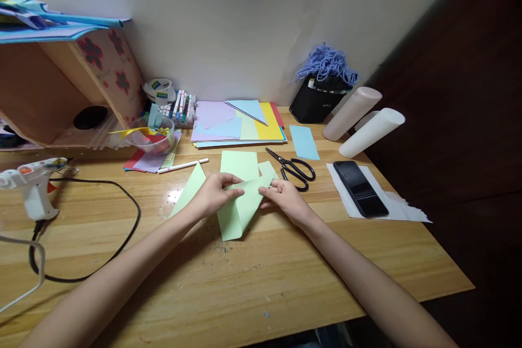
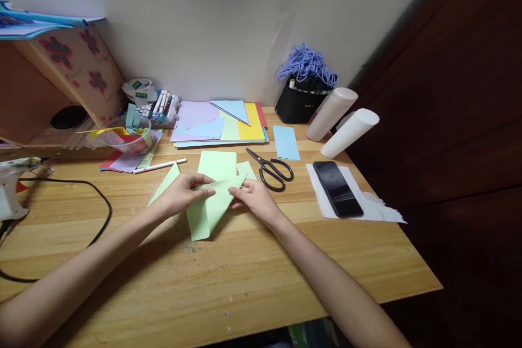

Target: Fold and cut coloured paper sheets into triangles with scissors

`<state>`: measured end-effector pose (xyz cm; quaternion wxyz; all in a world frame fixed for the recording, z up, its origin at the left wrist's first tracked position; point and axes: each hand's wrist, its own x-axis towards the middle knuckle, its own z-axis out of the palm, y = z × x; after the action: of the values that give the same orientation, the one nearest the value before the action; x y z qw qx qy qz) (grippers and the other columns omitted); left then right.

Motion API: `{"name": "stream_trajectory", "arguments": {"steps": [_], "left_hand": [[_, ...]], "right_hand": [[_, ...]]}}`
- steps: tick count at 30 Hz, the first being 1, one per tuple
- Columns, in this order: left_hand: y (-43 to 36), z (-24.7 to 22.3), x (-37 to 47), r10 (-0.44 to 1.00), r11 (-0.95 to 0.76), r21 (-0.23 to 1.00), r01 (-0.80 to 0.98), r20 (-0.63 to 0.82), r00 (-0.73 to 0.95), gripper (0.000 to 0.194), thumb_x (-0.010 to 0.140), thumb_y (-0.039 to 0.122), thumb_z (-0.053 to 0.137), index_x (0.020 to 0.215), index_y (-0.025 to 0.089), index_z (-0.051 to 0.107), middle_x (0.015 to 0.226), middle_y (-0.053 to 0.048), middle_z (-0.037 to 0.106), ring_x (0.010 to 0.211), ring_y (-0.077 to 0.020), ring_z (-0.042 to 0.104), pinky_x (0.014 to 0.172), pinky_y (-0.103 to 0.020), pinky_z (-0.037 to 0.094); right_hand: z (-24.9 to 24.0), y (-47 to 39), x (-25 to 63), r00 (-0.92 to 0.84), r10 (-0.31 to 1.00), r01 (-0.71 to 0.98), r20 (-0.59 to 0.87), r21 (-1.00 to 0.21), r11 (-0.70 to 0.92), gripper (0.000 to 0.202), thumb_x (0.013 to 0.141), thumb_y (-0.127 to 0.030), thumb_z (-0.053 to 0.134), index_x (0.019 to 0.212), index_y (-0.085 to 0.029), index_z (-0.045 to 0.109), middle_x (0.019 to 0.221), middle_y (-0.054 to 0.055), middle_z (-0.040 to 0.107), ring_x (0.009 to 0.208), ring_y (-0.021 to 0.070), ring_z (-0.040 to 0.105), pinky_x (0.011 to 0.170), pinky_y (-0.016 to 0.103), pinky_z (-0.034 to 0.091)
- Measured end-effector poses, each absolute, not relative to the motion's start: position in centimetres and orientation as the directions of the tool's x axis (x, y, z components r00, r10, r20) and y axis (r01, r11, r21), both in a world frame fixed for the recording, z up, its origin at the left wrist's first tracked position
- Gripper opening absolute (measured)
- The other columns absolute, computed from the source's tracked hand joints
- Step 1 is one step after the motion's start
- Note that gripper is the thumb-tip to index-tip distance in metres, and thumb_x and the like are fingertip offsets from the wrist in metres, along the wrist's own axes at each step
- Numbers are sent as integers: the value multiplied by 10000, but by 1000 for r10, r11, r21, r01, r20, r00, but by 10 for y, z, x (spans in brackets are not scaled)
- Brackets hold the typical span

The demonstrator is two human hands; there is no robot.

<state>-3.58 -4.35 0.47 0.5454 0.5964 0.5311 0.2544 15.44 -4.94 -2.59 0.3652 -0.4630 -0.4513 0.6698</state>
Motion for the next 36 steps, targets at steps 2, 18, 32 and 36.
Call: {"name": "stream_trajectory", "arguments": {"steps": [2, 18, 32, 36], "left_hand": [[-45, 3, -35, 907, 173, 922, 347, -287, 310, 258, 649, 319, 610, 829, 137, 648, 838, -68, 682, 733, -186, 611, 624, -263, 452], [-20, 18, 18, 928, -256, 818, 516, 59, 367, 145, 687, 294, 558, 641, 162, 594, 667, -21, 617, 622, -131, 526, 560, -229, 381], [15, 30, -33, 987, -145, 931, 334, 115, 109, 323, 625, 432, 628, 571, 140, 500, 562, 15, 508, 542, -92, 456, 518, -209, 332], [21, 34, -49, 978, -149, 901, 408, 73, 196, 305, 632, 423, 626, 602, 135, 530, 640, -25, 583, 612, -118, 512, 561, -218, 368]], "right_hand": [[-25, -50, 153, -290, 910, -52, -297, -944, -325, 355, 601, -443, 686, 755, -128, 628, 678, 48, 668, 596, 158, 633, 603, 287, 546], [-15, -46, 162, -325, 913, 68, -246, -969, -237, 279, 647, -405, 628, 691, -130, 621, 554, -12, 584, 507, 110, 545, 487, 216, 418], [-17, -50, 160, -332, 923, 124, -194, -979, -161, 197, 682, -344, 616, 661, -150, 643, 616, 5, 630, 551, 117, 569, 547, 225, 445], [-21, -45, 167, -277, 937, 122, -211, -975, -183, 210, 675, -365, 622, 691, -157, 643, 615, 11, 644, 538, 128, 580, 544, 241, 458]]}}
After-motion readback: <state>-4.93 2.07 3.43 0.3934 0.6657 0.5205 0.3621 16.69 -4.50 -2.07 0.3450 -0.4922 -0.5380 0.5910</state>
